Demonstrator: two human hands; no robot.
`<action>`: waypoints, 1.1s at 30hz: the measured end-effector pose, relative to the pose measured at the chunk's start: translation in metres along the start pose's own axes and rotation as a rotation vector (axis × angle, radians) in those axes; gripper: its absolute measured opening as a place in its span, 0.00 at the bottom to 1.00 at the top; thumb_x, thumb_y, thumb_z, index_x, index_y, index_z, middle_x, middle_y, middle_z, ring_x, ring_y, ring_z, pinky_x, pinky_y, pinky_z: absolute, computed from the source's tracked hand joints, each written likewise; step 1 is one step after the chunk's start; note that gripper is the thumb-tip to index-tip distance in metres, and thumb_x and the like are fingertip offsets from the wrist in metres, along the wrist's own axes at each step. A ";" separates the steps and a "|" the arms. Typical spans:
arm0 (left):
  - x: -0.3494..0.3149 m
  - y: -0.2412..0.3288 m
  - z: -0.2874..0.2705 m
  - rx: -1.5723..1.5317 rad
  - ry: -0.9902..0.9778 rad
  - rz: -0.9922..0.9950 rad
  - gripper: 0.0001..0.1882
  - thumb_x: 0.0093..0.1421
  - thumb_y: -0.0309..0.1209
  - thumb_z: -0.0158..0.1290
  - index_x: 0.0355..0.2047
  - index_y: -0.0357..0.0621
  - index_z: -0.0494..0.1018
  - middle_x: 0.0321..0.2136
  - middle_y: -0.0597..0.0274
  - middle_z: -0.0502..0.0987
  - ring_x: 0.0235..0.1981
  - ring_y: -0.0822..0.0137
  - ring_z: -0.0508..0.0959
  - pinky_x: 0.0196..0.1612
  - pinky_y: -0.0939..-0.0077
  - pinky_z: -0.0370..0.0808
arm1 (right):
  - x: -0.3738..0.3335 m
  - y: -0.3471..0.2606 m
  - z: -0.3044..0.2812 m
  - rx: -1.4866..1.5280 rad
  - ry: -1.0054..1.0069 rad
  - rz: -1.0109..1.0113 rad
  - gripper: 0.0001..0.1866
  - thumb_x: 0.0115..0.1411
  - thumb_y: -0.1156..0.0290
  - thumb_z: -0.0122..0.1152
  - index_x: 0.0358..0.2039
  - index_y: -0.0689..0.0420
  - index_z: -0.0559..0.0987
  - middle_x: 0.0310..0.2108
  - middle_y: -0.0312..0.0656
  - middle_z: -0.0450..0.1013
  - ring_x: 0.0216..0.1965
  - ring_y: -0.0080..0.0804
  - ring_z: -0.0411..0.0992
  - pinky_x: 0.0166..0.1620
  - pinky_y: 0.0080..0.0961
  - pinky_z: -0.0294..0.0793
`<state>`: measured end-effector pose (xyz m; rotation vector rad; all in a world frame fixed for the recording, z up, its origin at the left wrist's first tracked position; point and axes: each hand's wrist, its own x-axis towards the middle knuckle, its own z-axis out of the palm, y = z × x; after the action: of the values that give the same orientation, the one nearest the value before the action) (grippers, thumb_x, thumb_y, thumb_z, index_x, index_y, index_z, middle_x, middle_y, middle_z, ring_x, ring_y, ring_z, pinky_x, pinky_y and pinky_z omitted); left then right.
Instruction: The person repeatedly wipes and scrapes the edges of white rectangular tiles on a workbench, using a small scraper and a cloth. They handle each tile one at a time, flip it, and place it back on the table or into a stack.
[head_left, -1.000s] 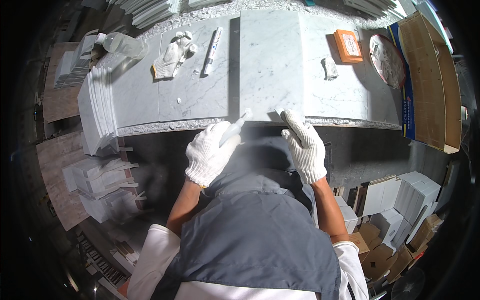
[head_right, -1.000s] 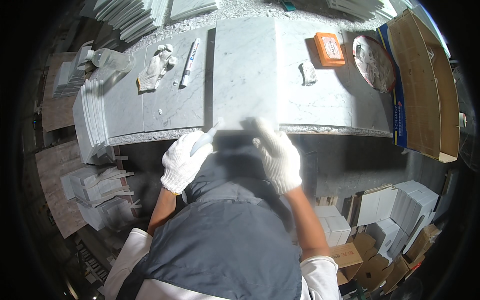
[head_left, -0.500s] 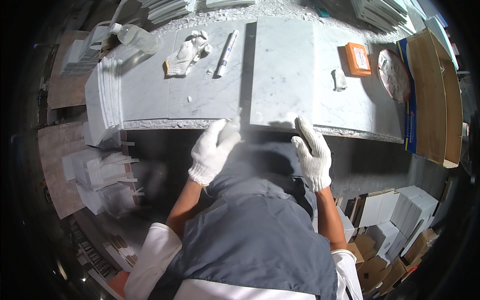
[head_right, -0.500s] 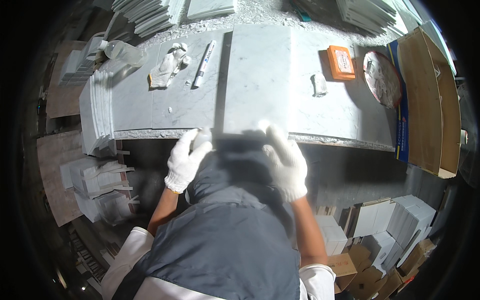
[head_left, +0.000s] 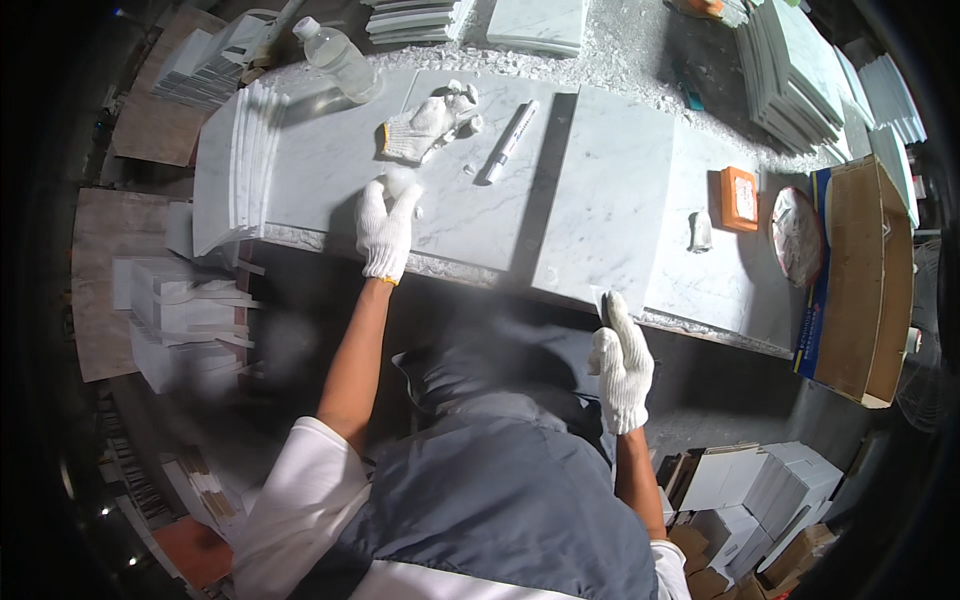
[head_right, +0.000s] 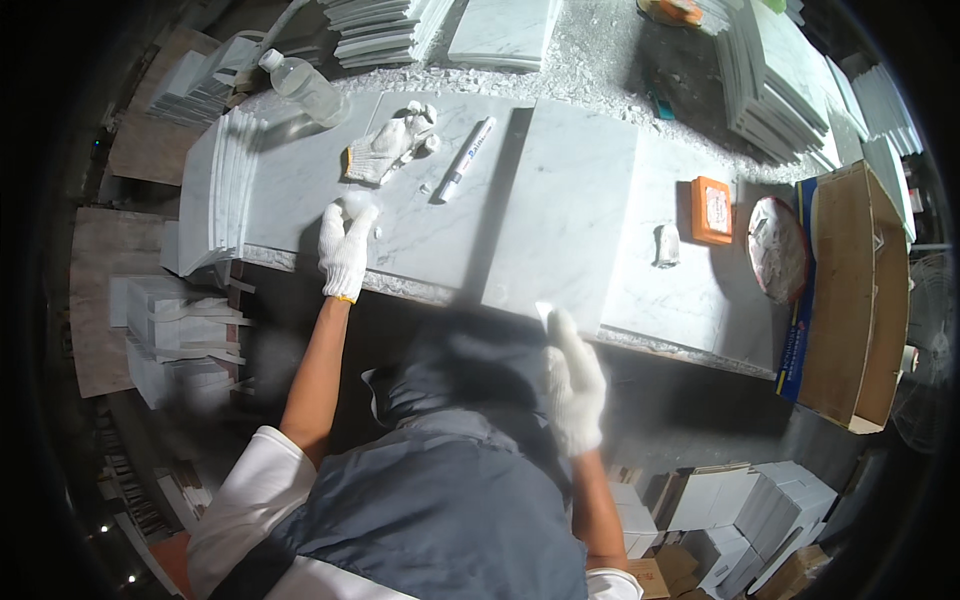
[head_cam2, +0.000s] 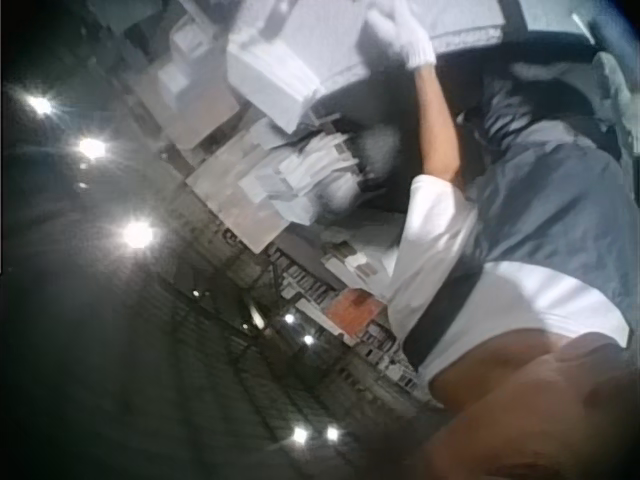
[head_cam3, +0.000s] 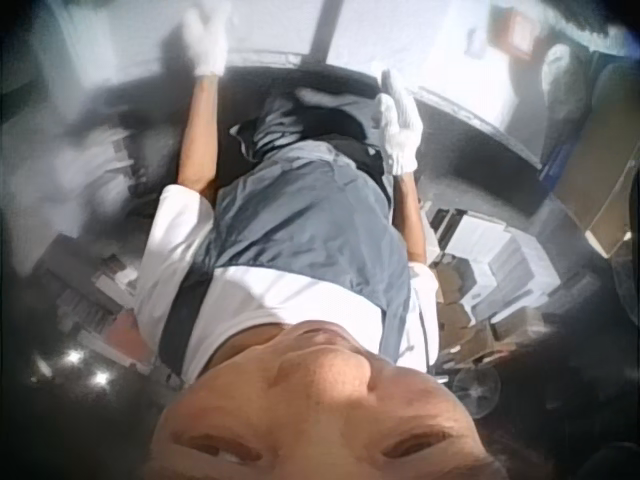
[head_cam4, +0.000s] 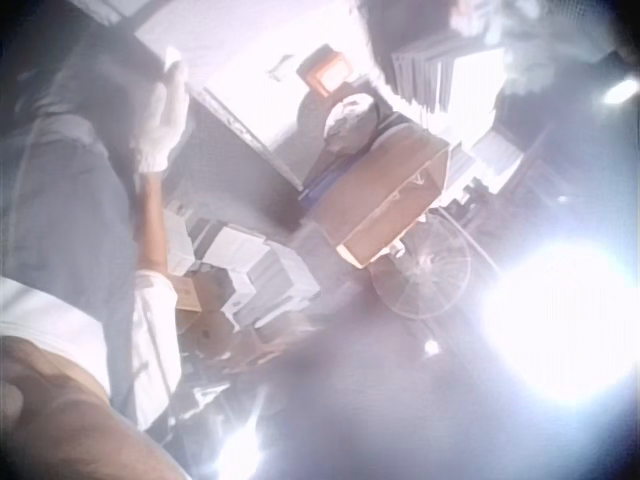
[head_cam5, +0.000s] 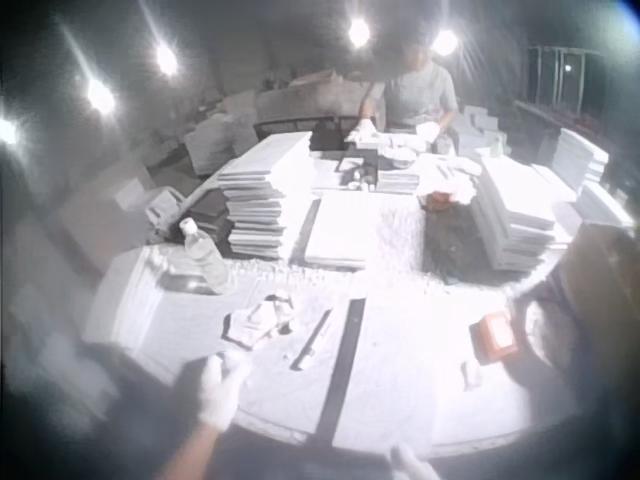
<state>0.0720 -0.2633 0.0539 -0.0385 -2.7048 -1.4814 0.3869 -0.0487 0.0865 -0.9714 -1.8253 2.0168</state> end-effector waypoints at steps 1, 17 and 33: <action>-0.002 -0.005 0.000 0.062 0.016 0.016 0.23 0.56 0.41 0.69 0.45 0.40 0.77 0.40 0.56 0.80 0.39 0.60 0.80 0.44 0.63 0.76 | -0.001 0.001 0.001 -0.003 0.000 0.009 0.25 0.72 0.67 0.59 0.66 0.64 0.73 0.58 0.49 0.77 0.57 0.34 0.75 0.61 0.28 0.71; -0.025 -0.008 -0.016 -0.020 0.179 0.182 0.34 0.52 0.29 0.72 0.58 0.35 0.72 0.55 0.50 0.77 0.58 0.56 0.75 0.62 0.61 0.70 | -0.014 -0.003 0.009 -0.044 -0.081 -0.038 0.26 0.72 0.65 0.60 0.66 0.61 0.73 0.38 0.35 0.74 0.27 0.16 0.68 0.30 0.16 0.71; -0.126 0.052 0.026 0.272 -0.398 0.885 0.35 0.56 0.47 0.68 0.59 0.45 0.72 0.58 0.56 0.74 0.63 0.52 0.70 0.68 0.54 0.65 | -0.007 -0.035 -0.024 0.261 -0.902 0.209 0.25 0.68 0.68 0.65 0.63 0.63 0.77 0.39 0.41 0.77 0.32 0.21 0.72 0.38 0.22 0.74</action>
<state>0.1990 -0.2126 0.0760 -1.4215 -2.5086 -0.8814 0.3987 -0.0281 0.1226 -0.1514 -1.7554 3.0463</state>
